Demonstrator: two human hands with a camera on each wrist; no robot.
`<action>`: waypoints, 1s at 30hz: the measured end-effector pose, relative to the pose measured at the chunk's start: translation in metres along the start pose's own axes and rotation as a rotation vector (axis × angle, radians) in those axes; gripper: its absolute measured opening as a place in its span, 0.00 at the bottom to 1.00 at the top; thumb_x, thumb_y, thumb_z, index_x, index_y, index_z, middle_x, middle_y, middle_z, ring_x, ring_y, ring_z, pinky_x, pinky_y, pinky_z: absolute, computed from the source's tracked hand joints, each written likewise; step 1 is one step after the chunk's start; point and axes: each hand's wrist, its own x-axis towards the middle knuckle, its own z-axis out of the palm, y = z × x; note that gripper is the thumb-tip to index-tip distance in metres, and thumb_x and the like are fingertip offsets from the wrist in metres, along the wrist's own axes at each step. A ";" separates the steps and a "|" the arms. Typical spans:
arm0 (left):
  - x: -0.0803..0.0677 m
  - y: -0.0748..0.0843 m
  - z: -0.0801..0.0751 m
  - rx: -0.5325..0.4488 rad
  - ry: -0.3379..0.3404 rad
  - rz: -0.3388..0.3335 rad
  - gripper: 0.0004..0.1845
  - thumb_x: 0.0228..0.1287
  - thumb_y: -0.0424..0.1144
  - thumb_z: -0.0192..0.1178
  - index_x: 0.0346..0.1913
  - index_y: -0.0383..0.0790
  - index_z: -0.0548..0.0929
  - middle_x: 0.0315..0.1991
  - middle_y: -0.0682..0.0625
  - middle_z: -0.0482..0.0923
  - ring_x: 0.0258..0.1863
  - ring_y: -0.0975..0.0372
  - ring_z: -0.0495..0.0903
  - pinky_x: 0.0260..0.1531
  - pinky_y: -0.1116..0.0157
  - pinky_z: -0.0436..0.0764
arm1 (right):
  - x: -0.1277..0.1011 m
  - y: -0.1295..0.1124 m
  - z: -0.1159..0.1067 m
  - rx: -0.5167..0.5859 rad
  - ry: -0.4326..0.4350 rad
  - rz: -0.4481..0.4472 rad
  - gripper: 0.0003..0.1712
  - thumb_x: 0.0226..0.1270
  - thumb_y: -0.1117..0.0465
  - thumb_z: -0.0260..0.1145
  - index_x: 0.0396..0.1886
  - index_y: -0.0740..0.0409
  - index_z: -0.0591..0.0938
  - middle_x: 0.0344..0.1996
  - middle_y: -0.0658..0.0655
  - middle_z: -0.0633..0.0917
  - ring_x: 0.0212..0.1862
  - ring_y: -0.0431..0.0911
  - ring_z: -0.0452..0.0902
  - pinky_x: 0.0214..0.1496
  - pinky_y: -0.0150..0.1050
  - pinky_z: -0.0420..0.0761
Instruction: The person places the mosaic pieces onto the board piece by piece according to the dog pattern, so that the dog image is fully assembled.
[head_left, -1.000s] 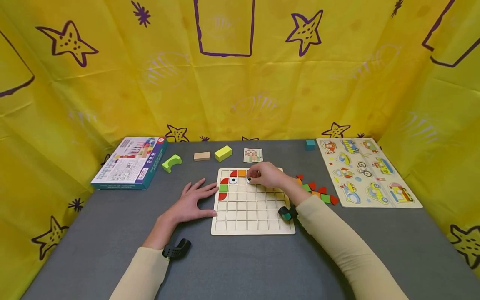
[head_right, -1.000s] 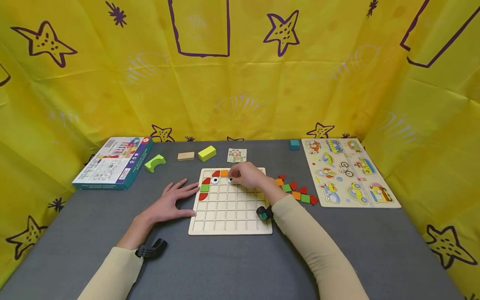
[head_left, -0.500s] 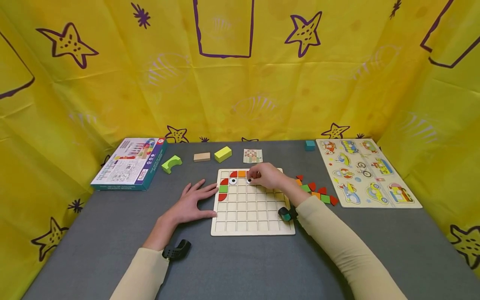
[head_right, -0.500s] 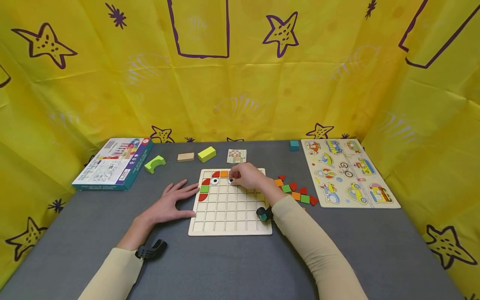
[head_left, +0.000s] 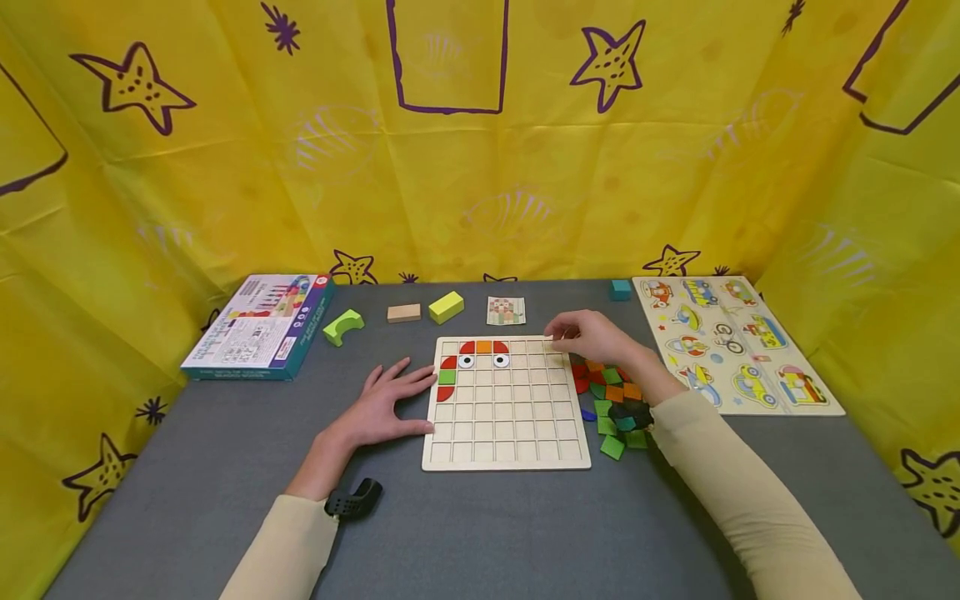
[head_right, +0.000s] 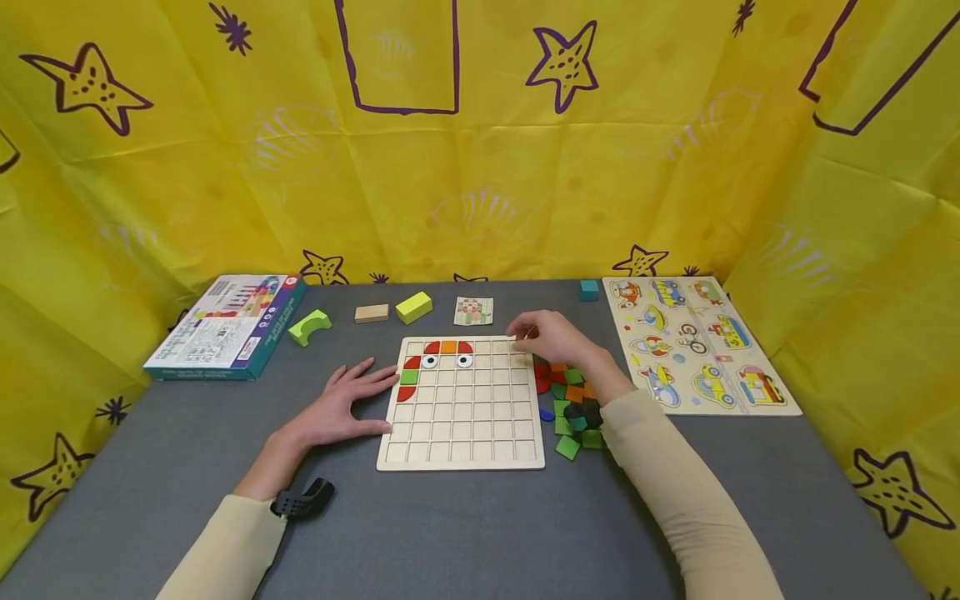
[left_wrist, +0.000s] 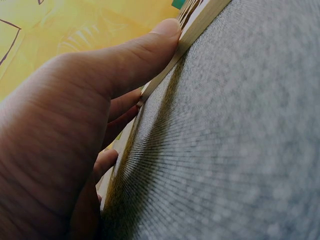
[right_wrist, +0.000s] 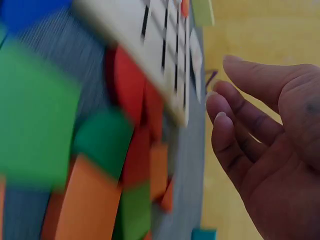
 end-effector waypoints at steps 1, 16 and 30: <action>0.000 0.000 0.000 -0.002 0.000 -0.001 0.45 0.58 0.61 0.71 0.74 0.43 0.71 0.76 0.50 0.63 0.77 0.41 0.46 0.68 0.33 0.35 | -0.003 0.005 -0.003 -0.005 0.006 0.005 0.12 0.70 0.64 0.69 0.51 0.63 0.85 0.38 0.55 0.84 0.39 0.50 0.78 0.43 0.46 0.79; 0.000 0.002 -0.001 0.012 -0.001 -0.008 0.46 0.57 0.62 0.71 0.74 0.43 0.70 0.76 0.48 0.63 0.77 0.40 0.46 0.67 0.32 0.35 | -0.028 0.051 -0.031 -0.060 -0.014 0.088 0.13 0.70 0.69 0.67 0.52 0.65 0.85 0.45 0.60 0.86 0.46 0.54 0.79 0.53 0.53 0.78; 0.000 0.002 -0.001 0.008 -0.006 -0.018 0.46 0.57 0.63 0.70 0.74 0.44 0.70 0.76 0.49 0.63 0.77 0.40 0.46 0.68 0.33 0.35 | -0.035 0.056 -0.031 -0.132 -0.062 0.041 0.11 0.68 0.71 0.68 0.49 0.64 0.86 0.41 0.58 0.85 0.43 0.53 0.77 0.51 0.52 0.77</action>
